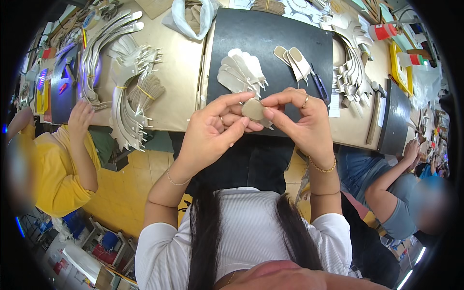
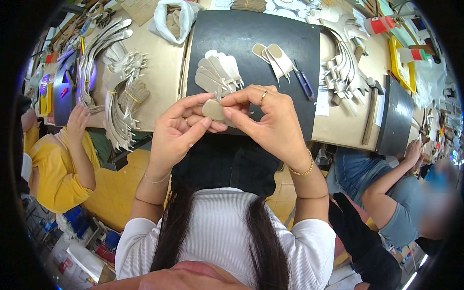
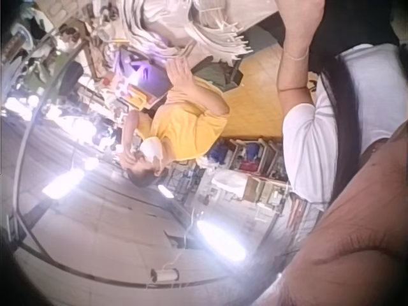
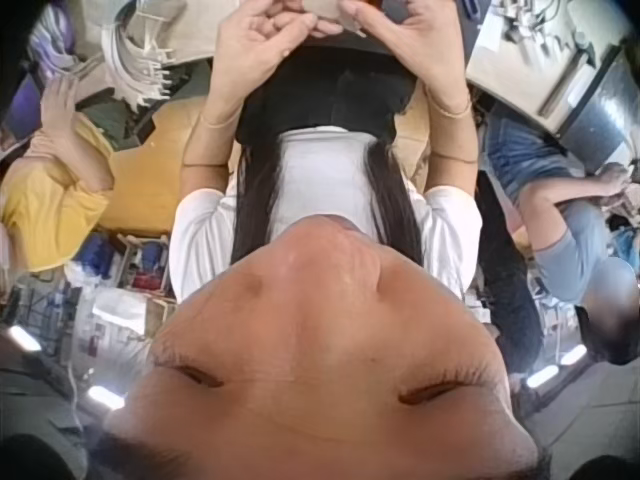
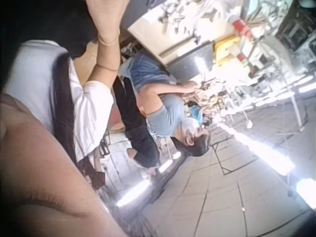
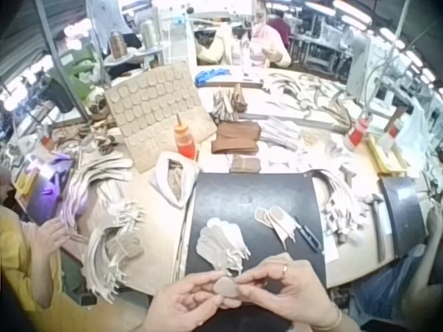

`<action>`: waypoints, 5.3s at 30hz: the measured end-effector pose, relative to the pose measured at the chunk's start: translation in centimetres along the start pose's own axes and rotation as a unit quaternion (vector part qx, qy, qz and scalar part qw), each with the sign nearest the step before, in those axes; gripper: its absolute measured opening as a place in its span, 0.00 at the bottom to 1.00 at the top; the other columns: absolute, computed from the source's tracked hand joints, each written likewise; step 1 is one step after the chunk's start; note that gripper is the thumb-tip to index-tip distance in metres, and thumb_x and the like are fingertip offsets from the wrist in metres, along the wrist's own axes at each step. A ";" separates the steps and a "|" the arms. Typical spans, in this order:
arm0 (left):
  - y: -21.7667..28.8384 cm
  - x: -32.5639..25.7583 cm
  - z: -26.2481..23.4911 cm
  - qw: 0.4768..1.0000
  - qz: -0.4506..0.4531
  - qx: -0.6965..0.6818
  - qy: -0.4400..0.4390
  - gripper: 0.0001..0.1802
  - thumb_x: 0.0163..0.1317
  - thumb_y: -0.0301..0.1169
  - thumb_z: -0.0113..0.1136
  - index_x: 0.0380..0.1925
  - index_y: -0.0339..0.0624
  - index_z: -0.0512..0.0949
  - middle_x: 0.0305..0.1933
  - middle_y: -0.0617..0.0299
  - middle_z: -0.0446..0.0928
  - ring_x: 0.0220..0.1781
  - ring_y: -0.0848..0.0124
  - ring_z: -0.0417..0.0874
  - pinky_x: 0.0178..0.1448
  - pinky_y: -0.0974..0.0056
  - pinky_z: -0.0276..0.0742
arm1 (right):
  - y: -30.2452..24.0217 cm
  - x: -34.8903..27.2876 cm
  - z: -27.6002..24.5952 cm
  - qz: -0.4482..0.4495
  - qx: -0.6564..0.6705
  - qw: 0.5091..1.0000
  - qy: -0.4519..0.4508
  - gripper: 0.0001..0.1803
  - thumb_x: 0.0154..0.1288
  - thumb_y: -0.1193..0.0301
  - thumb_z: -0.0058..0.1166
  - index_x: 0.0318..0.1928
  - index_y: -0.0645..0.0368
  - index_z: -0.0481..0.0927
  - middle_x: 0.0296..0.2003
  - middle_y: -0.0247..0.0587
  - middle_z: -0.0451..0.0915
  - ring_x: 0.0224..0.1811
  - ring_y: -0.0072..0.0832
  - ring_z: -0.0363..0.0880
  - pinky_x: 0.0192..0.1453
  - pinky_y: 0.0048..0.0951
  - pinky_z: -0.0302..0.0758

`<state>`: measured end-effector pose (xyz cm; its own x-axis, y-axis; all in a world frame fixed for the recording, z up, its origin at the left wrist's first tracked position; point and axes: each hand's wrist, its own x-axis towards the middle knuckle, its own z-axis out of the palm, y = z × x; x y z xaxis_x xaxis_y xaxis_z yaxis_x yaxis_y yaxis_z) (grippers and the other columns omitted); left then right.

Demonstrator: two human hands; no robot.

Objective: The person repeatedly picks small beige plastic pieces from a pile, aligns them with white plastic components, and presses them together by hand. She places each assembled unit on a black work surface and continues the cycle, occasionally adjusting the pile of finished units.

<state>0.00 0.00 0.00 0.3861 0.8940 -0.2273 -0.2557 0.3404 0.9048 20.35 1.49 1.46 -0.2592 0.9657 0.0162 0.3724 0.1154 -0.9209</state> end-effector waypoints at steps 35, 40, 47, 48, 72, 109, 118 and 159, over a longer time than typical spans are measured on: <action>-0.2 0.0 0.9 0.999 0.037 -0.006 0.034 0.20 0.68 0.19 0.53 0.60 0.32 0.66 0.36 0.53 0.81 0.39 0.68 0.87 0.43 0.72 0.82 | 1.3 0.3 -0.8 0.151 0.180 0.966 -0.107 0.10 0.67 0.70 0.60 0.40 0.65 0.83 0.31 0.29 0.80 0.34 0.14 0.73 0.39 0.19 0.72; 0.1 0.0 0.8 0.999 0.012 -0.002 0.041 0.20 0.68 0.20 0.54 0.59 0.32 0.65 0.35 0.53 0.81 0.37 0.70 0.87 0.38 0.74 0.79 | 1.1 0.3 -0.5 0.165 0.195 0.961 -0.104 0.09 0.65 0.70 0.62 0.34 0.65 0.84 0.27 0.28 0.80 0.30 0.12 0.72 0.33 0.16 0.69; -0.2 0.5 0.1 0.999 0.012 0.034 0.034 0.07 0.66 0.23 0.60 0.40 0.30 0.78 0.38 0.61 0.76 0.30 0.78 0.79 0.34 0.77 0.73 | 0.8 0.4 -0.7 0.190 0.226 0.952 -0.082 0.08 0.63 0.71 0.63 0.31 0.64 0.84 0.24 0.27 0.78 0.26 0.11 0.71 0.29 0.15 0.66; -0.4 0.5 0.1 0.998 0.025 0.047 0.038 0.06 0.65 0.24 0.61 0.38 0.30 0.78 0.39 0.62 0.75 0.30 0.79 0.77 0.34 0.77 0.72 | 0.8 0.4 -0.8 0.190 0.222 0.953 -0.081 0.08 0.64 0.71 0.63 0.31 0.64 0.84 0.24 0.27 0.78 0.26 0.11 0.71 0.29 0.15 0.66; -3.8 5.6 -5.0 0.848 0.112 0.479 0.197 0.31 0.51 0.37 0.74 0.53 0.35 0.75 0.51 0.49 0.70 0.50 0.55 0.74 0.54 0.57 0.72 | 7.7 4.5 -3.5 0.142 -0.078 0.968 0.193 0.17 0.60 0.67 0.66 0.48 0.60 0.82 0.32 0.41 0.84 0.32 0.24 0.79 0.37 0.27 0.76; -5.1 6.6 -6.4 0.991 0.019 0.109 0.071 0.09 0.63 0.25 0.64 0.36 0.34 0.72 0.45 0.58 0.77 0.37 0.77 0.81 0.32 0.72 0.81 | 3.3 38.4 17.1 -0.151 -0.580 0.792 0.116 0.12 0.61 0.71 0.57 0.45 0.55 0.75 0.35 0.43 0.82 0.37 0.37 0.84 0.35 0.32 0.80; -4.5 6.6 -6.9 0.995 -0.078 -0.049 0.033 0.08 0.66 0.24 0.60 0.37 0.37 0.68 0.52 0.51 0.77 0.43 0.75 0.82 0.36 0.73 0.83 | 3.3 38.6 17.3 -0.158 -0.563 0.803 0.116 0.12 0.61 0.71 0.57 0.45 0.55 0.75 0.36 0.45 0.82 0.37 0.38 0.85 0.35 0.31 0.80; 0.9 -0.2 -2.3 0.998 -0.046 -0.037 0.013 0.23 0.64 0.14 0.51 0.60 0.28 0.68 0.43 0.52 0.79 0.42 0.70 0.84 0.47 0.67 0.85 | 0.4 2.4 1.8 0.069 0.221 0.971 -0.064 0.29 0.59 0.80 0.64 0.58 0.61 0.65 0.31 0.36 0.82 0.38 0.19 0.79 0.51 0.23 0.71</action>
<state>-2.37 0.80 0.05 0.3888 0.8645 -0.3186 -0.2854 0.4418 0.8505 18.26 3.38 0.42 -0.3532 0.9247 -0.1421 0.0006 -0.1517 -0.9884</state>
